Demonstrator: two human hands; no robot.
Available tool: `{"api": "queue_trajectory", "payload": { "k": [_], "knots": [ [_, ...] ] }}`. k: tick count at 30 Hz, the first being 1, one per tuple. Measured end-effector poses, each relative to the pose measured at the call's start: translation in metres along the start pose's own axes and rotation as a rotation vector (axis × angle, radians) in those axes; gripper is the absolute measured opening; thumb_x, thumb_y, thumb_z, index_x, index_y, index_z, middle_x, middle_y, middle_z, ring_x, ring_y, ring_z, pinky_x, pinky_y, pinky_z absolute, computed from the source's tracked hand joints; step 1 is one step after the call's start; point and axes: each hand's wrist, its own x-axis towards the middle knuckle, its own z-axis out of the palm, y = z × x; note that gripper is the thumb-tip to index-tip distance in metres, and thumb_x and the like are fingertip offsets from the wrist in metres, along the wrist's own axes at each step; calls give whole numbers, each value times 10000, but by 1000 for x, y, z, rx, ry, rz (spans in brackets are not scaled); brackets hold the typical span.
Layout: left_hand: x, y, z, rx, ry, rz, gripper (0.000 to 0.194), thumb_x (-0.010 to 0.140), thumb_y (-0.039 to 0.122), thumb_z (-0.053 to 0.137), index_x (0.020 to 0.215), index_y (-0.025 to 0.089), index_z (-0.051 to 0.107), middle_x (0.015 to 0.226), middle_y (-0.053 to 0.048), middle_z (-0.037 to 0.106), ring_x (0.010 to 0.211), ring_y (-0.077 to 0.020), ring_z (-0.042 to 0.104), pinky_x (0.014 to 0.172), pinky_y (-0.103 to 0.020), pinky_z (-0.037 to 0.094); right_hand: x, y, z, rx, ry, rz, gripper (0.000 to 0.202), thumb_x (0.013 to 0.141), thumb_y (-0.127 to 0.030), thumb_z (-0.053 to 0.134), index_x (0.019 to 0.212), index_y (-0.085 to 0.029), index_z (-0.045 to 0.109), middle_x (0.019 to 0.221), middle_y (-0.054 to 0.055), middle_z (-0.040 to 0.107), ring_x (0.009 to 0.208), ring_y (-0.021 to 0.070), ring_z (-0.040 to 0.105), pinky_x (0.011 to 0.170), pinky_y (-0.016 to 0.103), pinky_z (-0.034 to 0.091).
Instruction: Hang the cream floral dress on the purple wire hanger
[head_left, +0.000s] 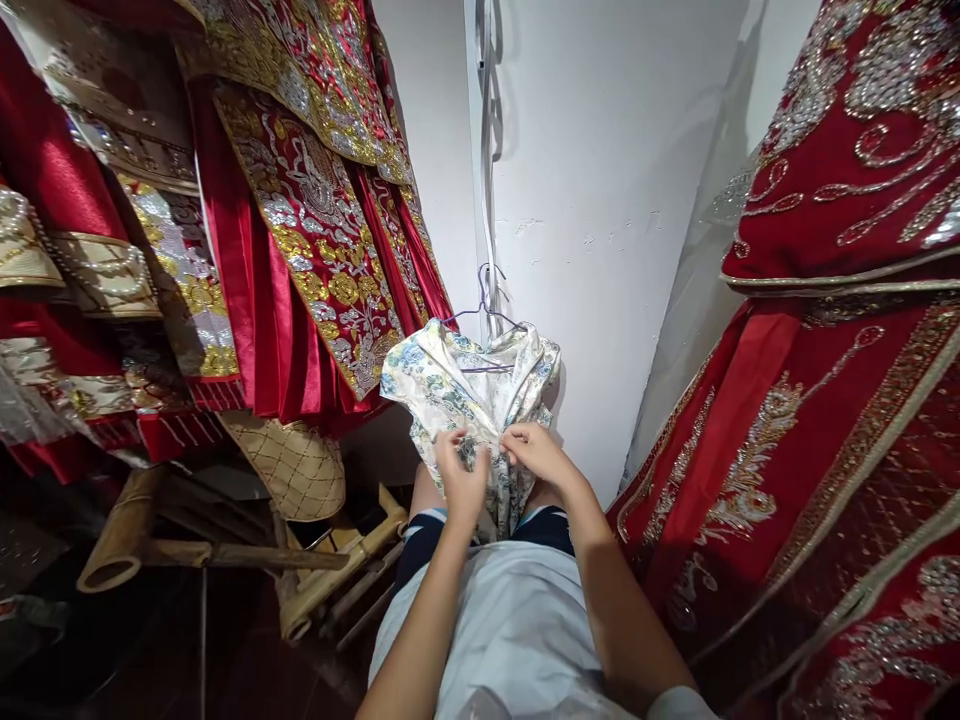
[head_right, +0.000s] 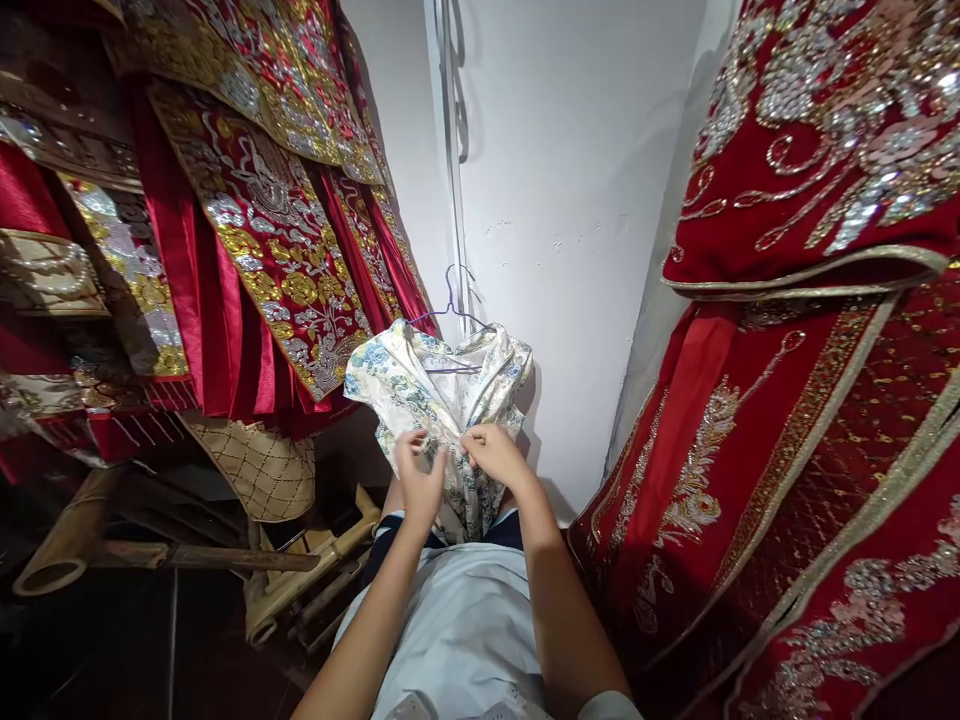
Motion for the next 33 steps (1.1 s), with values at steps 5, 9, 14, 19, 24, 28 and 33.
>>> {"api": "queue_trajectory", "payload": {
  "k": [5, 9, 14, 19, 24, 28, 33],
  "knots": [
    [-2, 12, 26, -153, -339, -18, 116, 882, 234, 518, 983, 213, 572, 941, -59, 629, 918, -207, 613, 843, -318, 473, 0, -3, 0, 105, 17, -26, 202, 804, -246, 537, 620, -179, 588, 533, -9, 561, 548, 126, 506, 547, 237, 364],
    [1, 12, 26, -149, -373, -6, 134, 915, 297, 524, 836, 207, 584, 817, -39, 619, 818, -191, 607, 753, -289, 457, 4, 0, -1, 434, 87, 133, 203, 753, -285, 592, 597, -158, 615, 489, -9, 532, 436, 86, 401, 437, 217, 271],
    [-5, 3, 22, -120, -428, 29, 160, 892, 283, 535, 765, 186, 541, 749, -25, 571, 749, -175, 570, 712, -276, 434, 28, -8, -8, 713, 245, 259, 184, 697, -273, 614, 564, -158, 560, 454, -29, 478, 353, 41, 272, 360, 205, 167],
    [1, -8, 20, -63, -522, 31, 159, 862, 253, 518, 721, 191, 477, 711, -13, 531, 711, -169, 535, 689, -271, 401, 82, -49, -33, 710, 389, 157, 141, 723, -177, 598, 588, -139, 575, 472, -11, 532, 346, 28, 303, 342, 192, 137],
    [5, -29, 3, 25, -652, 38, 128, 838, 213, 511, 717, 195, 473, 703, -11, 527, 689, -167, 507, 660, -269, 379, 115, -87, -48, 701, 471, 105, 182, 764, -137, 537, 584, -133, 567, 432, -15, 515, 330, 24, 277, 338, 179, 145],
    [25, -35, -11, 65, -651, -12, 91, 836, 239, 557, 764, 188, 535, 716, -15, 585, 702, -176, 559, 678, -277, 410, 106, -97, -40, 686, 433, 48, 195, 781, -154, 535, 595, -128, 587, 428, -13, 524, 329, 31, 298, 340, 177, 164],
    [92, 13, -8, -19, -383, 141, 296, 941, 322, 523, 1199, 192, 585, 874, -48, 660, 789, -178, 609, 755, -289, 453, 91, -99, -21, 652, 382, -44, 226, 781, -164, 522, 562, -142, 569, 411, -20, 510, 342, 40, 338, 366, 175, 202]
  ]
}}
